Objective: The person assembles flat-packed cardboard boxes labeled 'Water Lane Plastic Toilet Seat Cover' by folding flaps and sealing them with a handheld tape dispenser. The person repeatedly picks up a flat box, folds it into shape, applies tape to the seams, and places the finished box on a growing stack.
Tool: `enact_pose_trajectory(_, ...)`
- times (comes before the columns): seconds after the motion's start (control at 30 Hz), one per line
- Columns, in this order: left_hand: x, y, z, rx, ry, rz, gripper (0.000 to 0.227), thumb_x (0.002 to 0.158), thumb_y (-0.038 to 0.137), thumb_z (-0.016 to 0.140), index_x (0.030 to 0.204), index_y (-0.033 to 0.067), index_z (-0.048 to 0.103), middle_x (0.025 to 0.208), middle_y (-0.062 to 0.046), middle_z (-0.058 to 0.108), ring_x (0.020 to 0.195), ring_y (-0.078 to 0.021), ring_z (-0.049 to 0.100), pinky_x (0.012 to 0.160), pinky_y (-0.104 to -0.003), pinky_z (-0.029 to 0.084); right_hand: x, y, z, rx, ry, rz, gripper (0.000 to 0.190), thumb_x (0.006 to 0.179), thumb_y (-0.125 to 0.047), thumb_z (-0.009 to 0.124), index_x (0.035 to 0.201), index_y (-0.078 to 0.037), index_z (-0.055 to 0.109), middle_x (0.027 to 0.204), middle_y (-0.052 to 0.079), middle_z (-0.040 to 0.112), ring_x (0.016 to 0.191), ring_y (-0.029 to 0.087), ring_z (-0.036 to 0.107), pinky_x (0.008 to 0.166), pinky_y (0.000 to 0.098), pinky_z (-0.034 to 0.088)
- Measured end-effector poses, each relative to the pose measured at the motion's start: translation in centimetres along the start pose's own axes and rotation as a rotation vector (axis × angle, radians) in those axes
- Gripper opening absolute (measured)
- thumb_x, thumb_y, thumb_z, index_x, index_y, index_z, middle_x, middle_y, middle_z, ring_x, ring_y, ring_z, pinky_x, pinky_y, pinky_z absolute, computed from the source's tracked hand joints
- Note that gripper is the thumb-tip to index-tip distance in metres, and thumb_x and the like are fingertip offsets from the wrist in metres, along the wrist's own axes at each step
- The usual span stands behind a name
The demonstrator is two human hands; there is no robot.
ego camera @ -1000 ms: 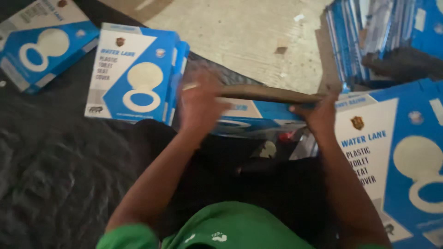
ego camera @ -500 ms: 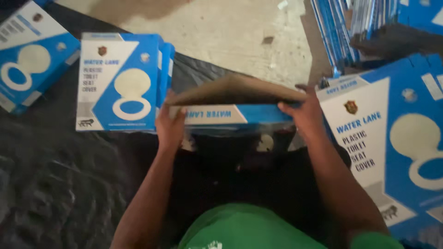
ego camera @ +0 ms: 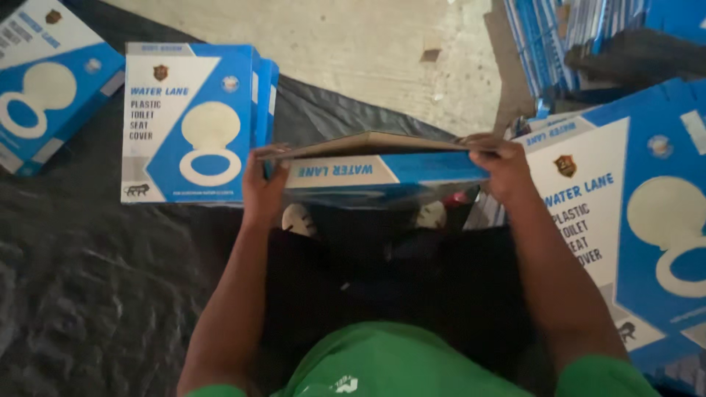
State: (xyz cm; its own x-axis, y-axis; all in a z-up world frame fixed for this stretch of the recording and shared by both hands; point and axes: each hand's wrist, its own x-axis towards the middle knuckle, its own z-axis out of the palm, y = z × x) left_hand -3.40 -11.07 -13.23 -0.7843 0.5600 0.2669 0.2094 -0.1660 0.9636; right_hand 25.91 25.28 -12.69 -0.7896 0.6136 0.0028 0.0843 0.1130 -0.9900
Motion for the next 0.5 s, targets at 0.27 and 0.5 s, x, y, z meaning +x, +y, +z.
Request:
enact_pose_trajectory(0.27,0.6,-0.5,-0.5,0.170,0.065,-0.189,0.020,0.097,-0.003,0.066,0.112,0.0088,0.061,0.110,-0.006,0.067,0.104,-0.0159,0.060,0.091,-0.030,0.050,-0.3,0.7,0.0,0.317,0.030,0.085,0.024,0.087,0.001,0.073,0.111,0.000,0.070,0.121,0.011,0.072,0.112,0.023,0.066,0.100,0.0337,0.052)
enact_pose_trajectory(0.5,0.7,-1.4,-0.8,-0.181,-0.030,-0.015,0.023,0.087,-0.013,0.063,0.094,0.0080,0.058,0.108,-0.004,0.064,0.121,-0.0202,0.062,0.106,-0.036,0.051,-0.2,2.2,-0.4,0.173,-0.162,-0.508,0.026,0.082,-0.002,0.082,0.102,-0.002,0.066,0.112,0.016,0.066,0.116,0.030,0.066,0.105,0.0402,0.056)
